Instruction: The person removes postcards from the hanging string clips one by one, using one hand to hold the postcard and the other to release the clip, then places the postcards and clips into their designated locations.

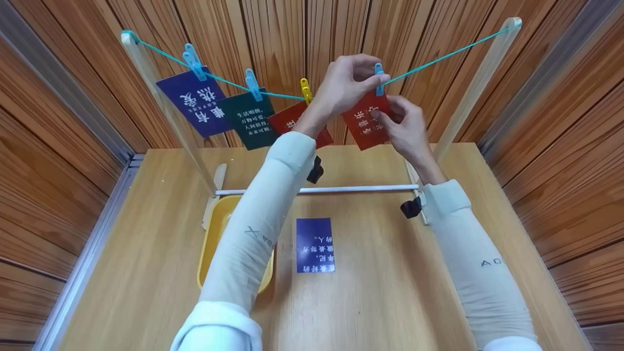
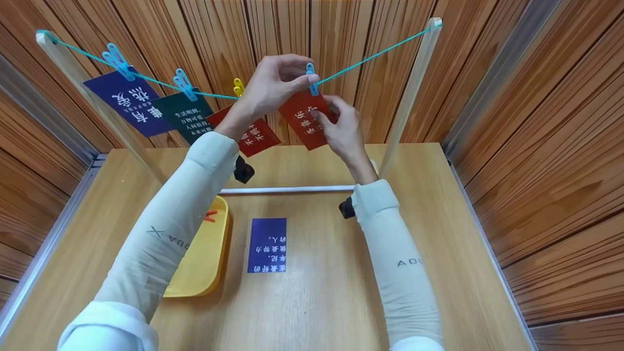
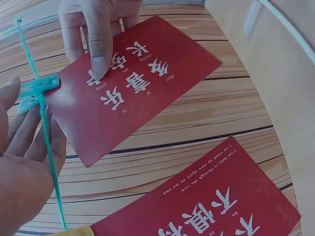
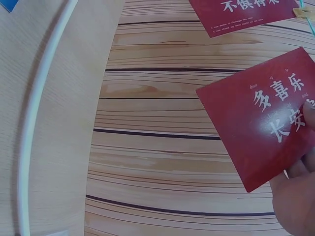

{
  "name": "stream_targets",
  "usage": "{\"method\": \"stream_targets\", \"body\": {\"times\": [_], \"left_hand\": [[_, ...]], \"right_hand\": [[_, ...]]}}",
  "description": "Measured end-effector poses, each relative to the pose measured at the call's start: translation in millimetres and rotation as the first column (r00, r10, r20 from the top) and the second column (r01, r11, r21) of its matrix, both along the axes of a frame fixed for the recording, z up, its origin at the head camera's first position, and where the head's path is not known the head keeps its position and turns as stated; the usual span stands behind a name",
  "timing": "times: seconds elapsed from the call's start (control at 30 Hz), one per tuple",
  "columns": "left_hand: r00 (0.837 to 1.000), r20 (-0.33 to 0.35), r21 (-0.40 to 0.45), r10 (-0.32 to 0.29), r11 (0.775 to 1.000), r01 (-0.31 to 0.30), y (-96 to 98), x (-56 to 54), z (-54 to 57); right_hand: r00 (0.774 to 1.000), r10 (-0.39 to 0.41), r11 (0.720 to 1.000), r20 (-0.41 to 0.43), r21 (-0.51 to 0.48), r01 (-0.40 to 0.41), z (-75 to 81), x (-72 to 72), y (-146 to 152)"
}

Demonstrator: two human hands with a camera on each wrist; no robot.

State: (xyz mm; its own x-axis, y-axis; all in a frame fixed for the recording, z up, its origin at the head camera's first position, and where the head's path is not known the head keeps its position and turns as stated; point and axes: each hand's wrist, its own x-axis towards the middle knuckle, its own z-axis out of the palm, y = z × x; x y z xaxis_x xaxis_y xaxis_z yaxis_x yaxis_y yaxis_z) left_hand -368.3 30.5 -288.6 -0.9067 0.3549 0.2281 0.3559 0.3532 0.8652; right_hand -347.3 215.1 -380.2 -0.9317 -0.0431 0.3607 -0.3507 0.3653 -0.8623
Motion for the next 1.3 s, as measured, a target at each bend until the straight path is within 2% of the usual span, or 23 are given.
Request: {"method": "stream_targets", "body": {"times": [0.23, 0.57, 0.8, 1.1, 1.3], "left_hand": [[0.999, 0.040, 0.019, 0.013, 1.000, -0.014, -1.4, 1.2, 1.4], [0.999, 0.038, 0.004, 0.023, 1.000, -0.023, 0.7, 4.1, 2.7], [0.998, 0.043, -0.001, 0.053, 0.999, -0.053, 3.7, 5.5, 3.6], [0.991, 0.014, 0.003, 0.137, 0.991, -0.137, 9.6, 10.0, 8.0], [0.990, -0.013, 0.005, 0.139, 0.990, -0.139, 11.7, 14.3, 10.6]], "right_hand": [[1.000, 0.028, 0.999, 0.015, 0.019, -0.028, 1.9, 3.5, -2], [0.999, 0.036, 0.999, 0.014, 0.027, -0.037, 1.1, 6.0, 1], [0.999, 0.045, 0.999, 0.021, 0.023, -0.045, 1.1, 9.9, 4], [0.998, 0.066, 0.998, 0.012, 0.003, -0.066, 2.6, 15.4, 2], [0.997, 0.082, 0.997, 0.008, 0.015, -0.082, 4.3, 19.0, 0]]}}
